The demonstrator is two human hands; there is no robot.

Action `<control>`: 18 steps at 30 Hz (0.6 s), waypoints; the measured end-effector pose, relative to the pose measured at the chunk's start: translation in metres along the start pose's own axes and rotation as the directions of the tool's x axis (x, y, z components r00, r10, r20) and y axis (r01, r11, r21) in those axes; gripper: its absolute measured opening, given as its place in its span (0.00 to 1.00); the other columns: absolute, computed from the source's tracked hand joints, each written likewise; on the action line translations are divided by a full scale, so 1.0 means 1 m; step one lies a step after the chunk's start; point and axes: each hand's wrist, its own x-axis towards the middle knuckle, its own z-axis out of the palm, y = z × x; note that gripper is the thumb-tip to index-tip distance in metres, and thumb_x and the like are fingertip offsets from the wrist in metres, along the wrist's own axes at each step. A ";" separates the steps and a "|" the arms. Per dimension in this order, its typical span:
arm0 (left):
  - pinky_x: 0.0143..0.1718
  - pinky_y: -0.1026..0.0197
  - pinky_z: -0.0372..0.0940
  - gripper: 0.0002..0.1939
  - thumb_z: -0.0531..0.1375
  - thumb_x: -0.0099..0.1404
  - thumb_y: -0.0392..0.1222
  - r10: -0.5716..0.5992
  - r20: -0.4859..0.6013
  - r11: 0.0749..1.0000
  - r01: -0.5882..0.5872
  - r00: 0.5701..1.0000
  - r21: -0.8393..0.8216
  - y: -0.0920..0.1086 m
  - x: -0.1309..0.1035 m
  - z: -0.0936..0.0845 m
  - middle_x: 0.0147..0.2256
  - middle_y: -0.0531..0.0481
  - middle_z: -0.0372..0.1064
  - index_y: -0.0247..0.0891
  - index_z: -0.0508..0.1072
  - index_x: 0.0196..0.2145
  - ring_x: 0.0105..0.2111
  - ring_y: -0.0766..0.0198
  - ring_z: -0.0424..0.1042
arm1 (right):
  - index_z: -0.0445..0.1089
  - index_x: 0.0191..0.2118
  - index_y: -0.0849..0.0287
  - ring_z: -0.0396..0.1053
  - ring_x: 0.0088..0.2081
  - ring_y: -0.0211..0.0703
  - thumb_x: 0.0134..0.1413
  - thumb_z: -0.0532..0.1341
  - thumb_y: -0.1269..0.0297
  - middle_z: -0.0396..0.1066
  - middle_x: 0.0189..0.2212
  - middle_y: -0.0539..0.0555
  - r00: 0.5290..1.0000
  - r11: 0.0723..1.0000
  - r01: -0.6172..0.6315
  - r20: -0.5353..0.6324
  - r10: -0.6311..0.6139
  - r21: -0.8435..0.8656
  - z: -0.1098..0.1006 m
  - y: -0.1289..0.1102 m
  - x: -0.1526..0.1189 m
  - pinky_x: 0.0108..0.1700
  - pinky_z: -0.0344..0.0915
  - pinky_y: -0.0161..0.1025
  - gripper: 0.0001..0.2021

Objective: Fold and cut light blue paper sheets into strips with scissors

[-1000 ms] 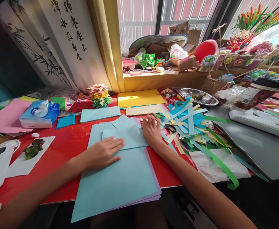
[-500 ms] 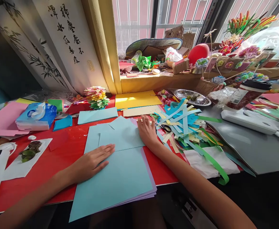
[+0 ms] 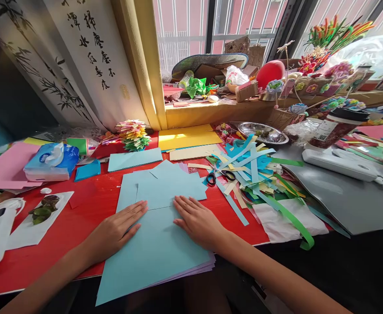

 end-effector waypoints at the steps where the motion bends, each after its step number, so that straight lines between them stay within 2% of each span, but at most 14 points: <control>1: 0.56 0.57 0.59 0.24 0.47 0.67 0.41 -0.012 -0.008 1.000 0.012 1.000 0.007 0.000 -0.002 0.000 0.59 0.48 0.54 0.36 0.56 0.59 0.59 0.61 0.53 | 0.51 0.61 0.64 0.48 0.61 0.44 0.63 0.43 0.59 0.51 0.60 0.56 0.999 0.999 -0.035 0.009 0.036 -0.021 -0.004 0.007 -0.009 0.60 0.54 0.47 0.24; 4: 0.56 0.56 0.59 0.24 0.48 0.66 0.42 -0.047 -0.037 0.998 0.049 0.998 0.032 -0.003 -0.012 0.002 0.58 0.48 0.55 0.37 0.56 0.59 0.58 0.60 0.54 | 0.50 0.61 0.63 0.49 0.61 0.44 0.64 0.43 0.60 0.51 0.60 0.54 0.993 0.990 -0.112 0.026 0.115 -0.082 -0.011 0.023 -0.030 0.60 0.54 0.49 0.23; 7: 0.56 0.54 0.59 0.25 0.49 0.65 0.42 -0.064 -0.060 0.995 0.069 0.996 0.078 -0.005 -0.021 0.004 0.58 0.47 0.55 0.36 0.56 0.59 0.58 0.58 0.55 | 0.51 0.61 0.62 0.50 0.61 0.43 0.64 0.43 0.61 0.51 0.60 0.52 0.990 0.983 -0.134 0.020 0.138 -0.128 -0.012 0.029 -0.040 0.59 0.54 0.50 0.22; 13: 0.55 0.54 0.60 0.23 0.49 0.64 0.39 -0.091 -0.082 0.986 0.101 0.993 0.133 -0.003 -0.026 -0.001 0.56 0.46 0.59 0.32 0.61 0.56 0.57 0.58 0.58 | 0.54 0.59 0.62 0.55 0.59 0.42 0.64 0.44 0.64 0.58 0.57 0.53 0.980 0.963 -0.190 -0.094 0.175 -0.190 -0.010 0.022 -0.042 0.63 0.40 0.53 0.20; 18: 0.54 0.54 0.61 0.23 0.49 0.63 0.36 -0.088 -0.113 0.984 0.104 0.990 0.146 0.000 -0.023 -0.002 0.54 0.45 0.62 0.32 0.63 0.55 0.55 0.56 0.60 | 0.60 0.56 0.62 0.56 0.58 0.44 0.62 0.46 0.66 0.61 0.55 0.55 0.961 0.937 -0.254 -0.176 0.215 -0.240 -0.013 0.018 -0.042 0.63 0.38 0.54 0.19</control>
